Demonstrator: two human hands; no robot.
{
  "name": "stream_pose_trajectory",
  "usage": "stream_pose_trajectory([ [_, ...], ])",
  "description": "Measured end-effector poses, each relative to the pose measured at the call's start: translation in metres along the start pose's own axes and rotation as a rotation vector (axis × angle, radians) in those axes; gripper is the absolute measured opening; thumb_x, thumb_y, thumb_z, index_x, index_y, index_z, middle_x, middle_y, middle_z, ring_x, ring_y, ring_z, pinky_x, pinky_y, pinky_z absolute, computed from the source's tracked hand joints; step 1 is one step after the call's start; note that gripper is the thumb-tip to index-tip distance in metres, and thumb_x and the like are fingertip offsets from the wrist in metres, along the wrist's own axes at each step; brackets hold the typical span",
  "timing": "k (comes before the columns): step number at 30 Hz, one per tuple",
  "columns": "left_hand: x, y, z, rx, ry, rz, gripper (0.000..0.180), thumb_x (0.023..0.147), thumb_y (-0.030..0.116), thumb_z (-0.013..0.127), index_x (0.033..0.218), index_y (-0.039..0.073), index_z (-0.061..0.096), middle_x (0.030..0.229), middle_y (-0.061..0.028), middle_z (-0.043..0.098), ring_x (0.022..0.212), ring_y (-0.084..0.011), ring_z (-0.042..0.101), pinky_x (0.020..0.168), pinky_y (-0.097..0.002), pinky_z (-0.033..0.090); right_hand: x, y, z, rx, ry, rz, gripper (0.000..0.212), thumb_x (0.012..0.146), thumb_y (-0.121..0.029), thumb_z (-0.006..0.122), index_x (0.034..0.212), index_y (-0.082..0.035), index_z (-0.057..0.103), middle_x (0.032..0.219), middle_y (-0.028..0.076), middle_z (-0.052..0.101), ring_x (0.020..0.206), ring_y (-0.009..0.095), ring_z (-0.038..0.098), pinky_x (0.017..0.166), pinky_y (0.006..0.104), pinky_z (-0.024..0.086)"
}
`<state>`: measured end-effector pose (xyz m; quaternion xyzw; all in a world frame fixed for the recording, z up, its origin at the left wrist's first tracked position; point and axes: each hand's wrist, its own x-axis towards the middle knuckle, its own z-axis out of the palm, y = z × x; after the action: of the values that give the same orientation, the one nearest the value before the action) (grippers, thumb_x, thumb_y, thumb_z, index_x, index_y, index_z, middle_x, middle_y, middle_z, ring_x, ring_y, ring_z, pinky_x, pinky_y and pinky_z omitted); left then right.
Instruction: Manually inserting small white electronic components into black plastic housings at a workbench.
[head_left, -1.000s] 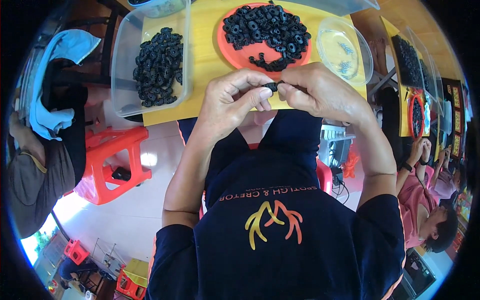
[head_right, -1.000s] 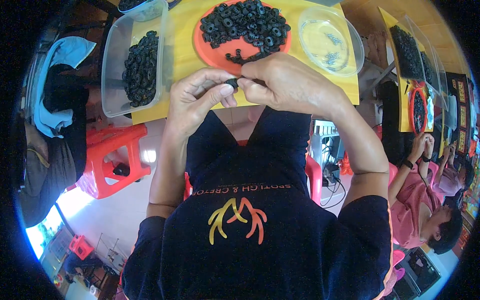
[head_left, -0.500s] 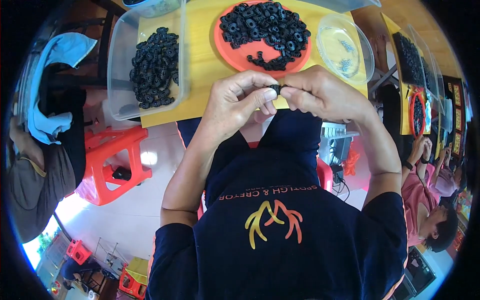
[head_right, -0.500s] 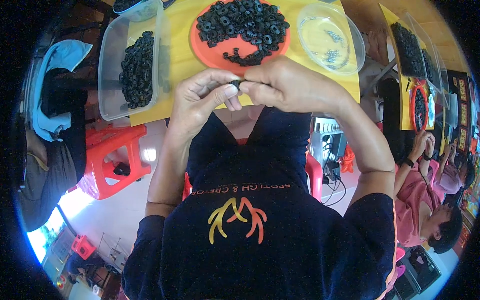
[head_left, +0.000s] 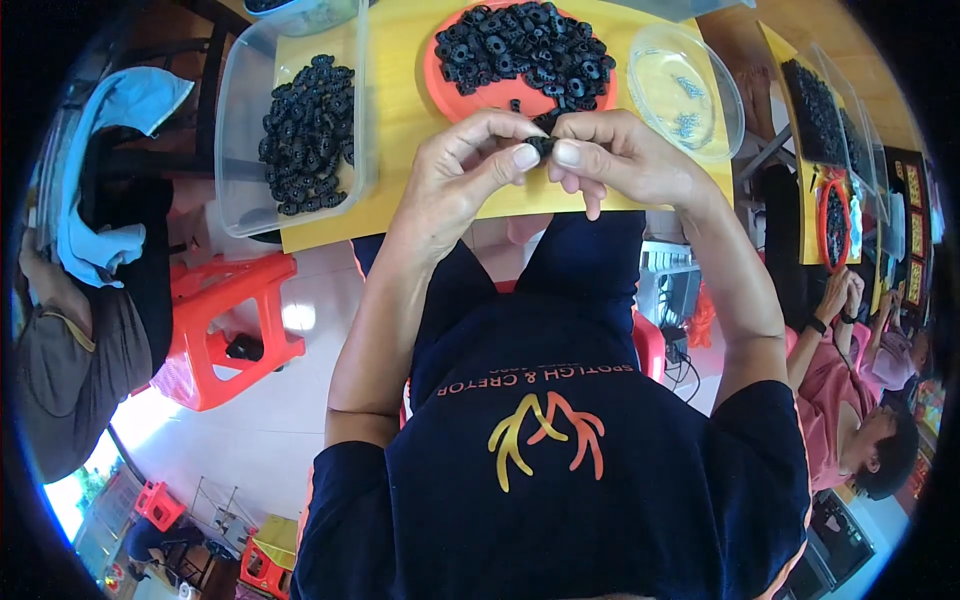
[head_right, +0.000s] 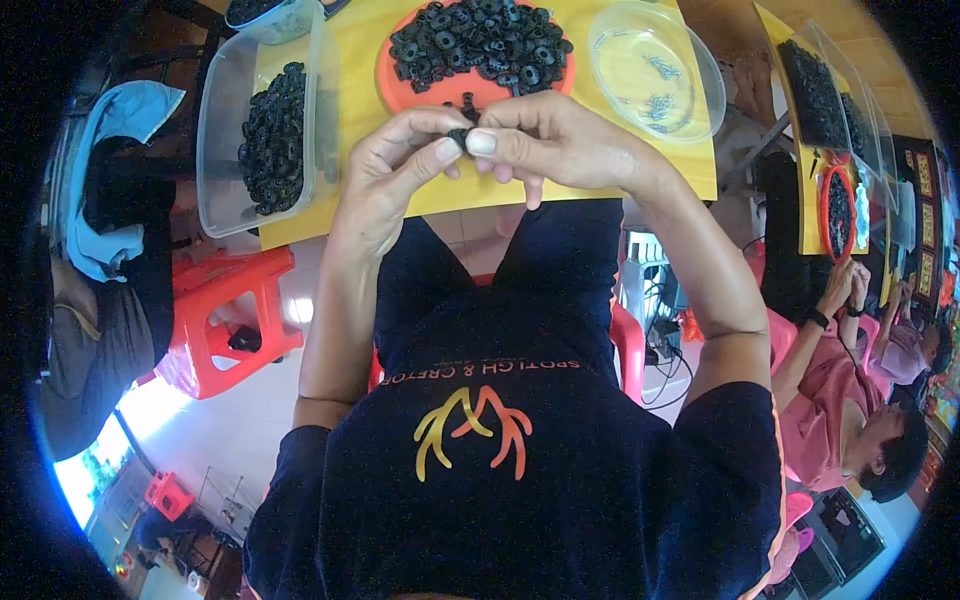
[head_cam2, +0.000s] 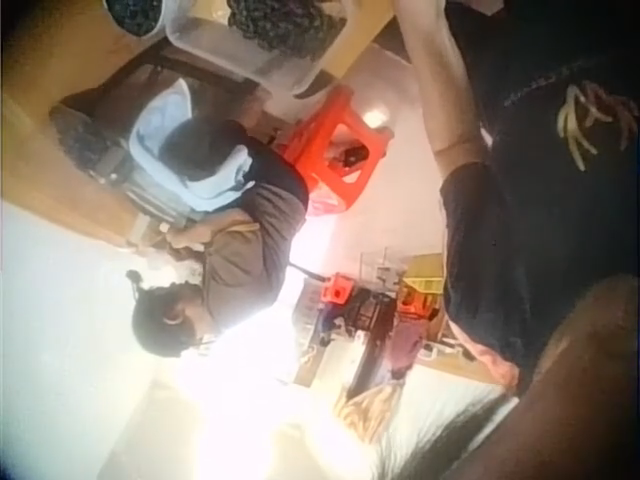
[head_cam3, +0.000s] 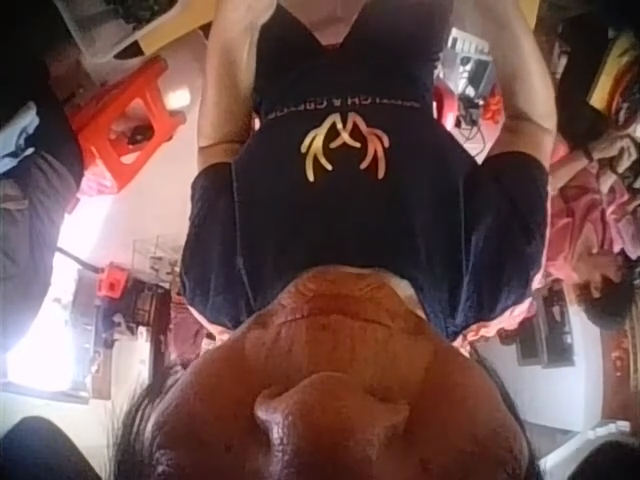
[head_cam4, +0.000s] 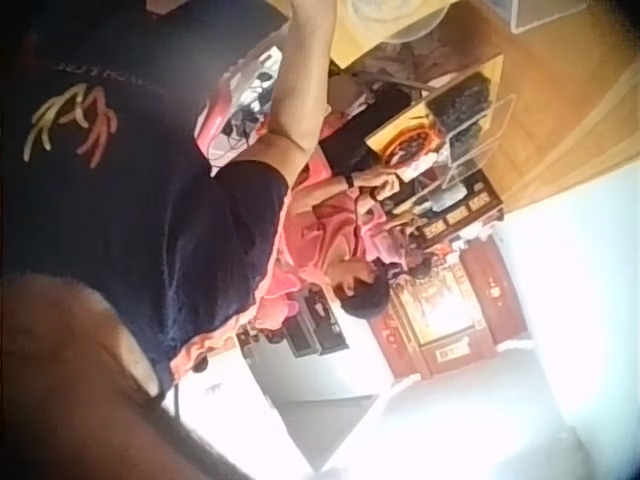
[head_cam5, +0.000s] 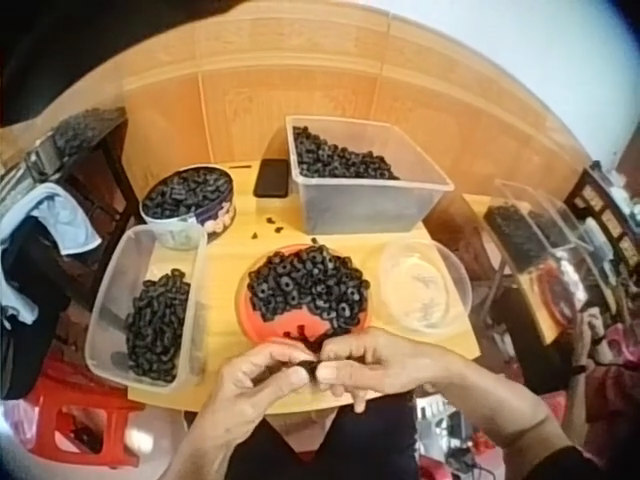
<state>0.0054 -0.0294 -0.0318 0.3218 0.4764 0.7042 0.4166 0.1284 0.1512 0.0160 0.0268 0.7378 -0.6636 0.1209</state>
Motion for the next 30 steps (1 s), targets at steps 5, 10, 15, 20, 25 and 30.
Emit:
stream_pose_trajectory([
  [5,0.002,-0.001,-0.004,0.056,-0.034,0.086,0.017,0.092,0.013,0.067,0.104,0.001,0.067,0.121,-0.0109,0.058,0.112,-0.0171,0.057,0.098,-0.0322,0.044,-0.007,0.009,0.012,0.24,0.207,0.022,0.05,0.098,-0.049,0.051,0.098,-0.001,0.064,0.072,0.002,0.055,0.057,0.008,0.052,0.051,0.0243,0.053],
  [10,-0.002,0.001,0.004,0.007,-0.068,0.073,0.017,0.092,0.014,0.066,0.103,0.001,0.066,0.122,-0.0132,0.057,0.11,-0.0182,0.058,0.097,-0.0328,0.045,-0.004,0.024,0.023,0.431,0.144,0.044,0.047,0.097,-0.049,0.054,0.096,-0.003,0.064,0.059,-0.002,0.044,0.049,0.008,0.047,0.05,0.0263,0.052],
  [15,-0.007,0.014,0.01,0.359,-0.065,0.251,0.021,0.088,0.012,0.069,0.105,0.0,0.065,0.116,-0.0137,0.06,0.1,-0.0195,0.063,0.085,-0.0315,0.051,-0.007,0.021,0.036,0.765,0.152,0.103,0.035,0.098,-0.042,0.056,0.097,-0.007,0.062,0.056,-0.005,0.041,0.047,0.008,0.044,0.05,0.0277,0.05],
  [20,-0.013,0.019,0.018,0.705,0.0,0.464,0.026,0.081,0.009,0.074,0.105,0.002,0.066,0.104,-0.0114,0.065,0.09,-0.0259,0.067,0.075,-0.0339,0.054,-0.008,0.029,0.046,1.05,0.053,0.04,0.017,0.097,-0.029,0.062,0.096,-0.012,0.06,0.075,-0.007,0.047,0.053,0.0,0.032,0.047,0.0159,0.03],
  [25,-0.023,0.028,0.023,0.806,-0.001,0.464,0.026,0.082,0.008,0.072,0.106,0.001,0.064,0.102,-0.0124,0.065,0.085,-0.0303,0.067,0.072,-0.0365,0.055,-0.012,0.022,0.06,1.072,0.11,0.066,0.018,0.095,-0.028,0.064,0.098,-0.011,0.06,0.072,-0.007,0.045,0.052,0.0,0.03,0.045,0.0158,0.028],
  [30,-0.025,0.026,0.025,0.845,-0.007,0.498,0.026,0.08,0.004,0.072,0.104,0.0,0.064,0.101,-0.0127,0.066,0.086,-0.0304,0.068,0.072,-0.0367,0.055,-0.012,0.023,0.069,1.071,0.165,0.067,0.015,0.094,-0.022,0.066,0.102,-0.011,0.06,0.067,-0.009,0.042,0.05,0.0,0.03,0.045,0.0163,0.027],
])
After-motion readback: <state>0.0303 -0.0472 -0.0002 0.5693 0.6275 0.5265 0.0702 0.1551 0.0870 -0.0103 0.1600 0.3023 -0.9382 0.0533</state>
